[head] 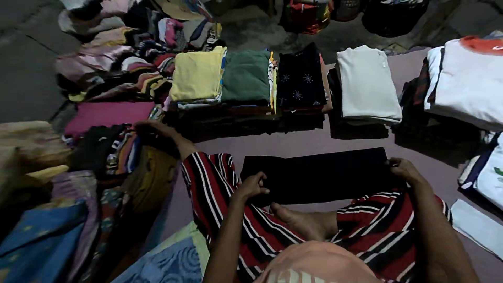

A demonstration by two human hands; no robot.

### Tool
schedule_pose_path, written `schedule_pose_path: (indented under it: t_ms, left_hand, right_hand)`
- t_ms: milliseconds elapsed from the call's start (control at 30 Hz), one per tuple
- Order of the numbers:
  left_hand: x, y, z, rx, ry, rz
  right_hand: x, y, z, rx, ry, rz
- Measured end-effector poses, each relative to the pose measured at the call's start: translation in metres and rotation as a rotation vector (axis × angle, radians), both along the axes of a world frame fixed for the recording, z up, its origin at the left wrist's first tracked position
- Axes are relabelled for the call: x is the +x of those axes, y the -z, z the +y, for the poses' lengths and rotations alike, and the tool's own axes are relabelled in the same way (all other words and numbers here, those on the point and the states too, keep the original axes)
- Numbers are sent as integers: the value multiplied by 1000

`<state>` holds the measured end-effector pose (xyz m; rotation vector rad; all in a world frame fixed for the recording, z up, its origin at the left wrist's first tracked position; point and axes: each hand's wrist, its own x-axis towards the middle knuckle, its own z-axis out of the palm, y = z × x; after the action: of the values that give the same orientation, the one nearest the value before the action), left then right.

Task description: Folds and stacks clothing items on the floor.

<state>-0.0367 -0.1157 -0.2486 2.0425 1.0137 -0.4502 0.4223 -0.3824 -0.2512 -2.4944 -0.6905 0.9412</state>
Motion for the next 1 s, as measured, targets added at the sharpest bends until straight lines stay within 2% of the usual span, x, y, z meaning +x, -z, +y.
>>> schedule_pose_path:
  t_ms: [100,200,267,333,433,533,700,833,933,1000]
  left_hand:
    - [-1,7,3,24,70,-68]
    - [-3,2,9,93,-139,-163]
    - [-3,1,10,94,-200,-99]
    - [0,4,2,78,-121,3]
    - [11,9,-14,179,77,199]
    - [10,8,-22,246,128,210]
    - [-4,2,-18,221,123,70]
    - [-13,6,-15,199,46,-228]
    - [-10,7,-11,121,-147,-461]
    - [-2,6,-7,93,-363,-453]
  right_hand:
    - [15,22,-7,93,186,-7]
    - [15,26,-11,8,251,-49]
    - [15,29,-10,-113,179,-62]
    - [19,36,-4,-226,102,-79]
    - [20,41,1,-262,82,-82]
    - [19,45,-2,-233,78,-60]
    - [18,41,-5,-205,68,-36]
    - [24,48,-5,-193,61,-27]
    - [25,51,-5,-175,68,-16]
    - [25,51,-5,-173,80,-12]
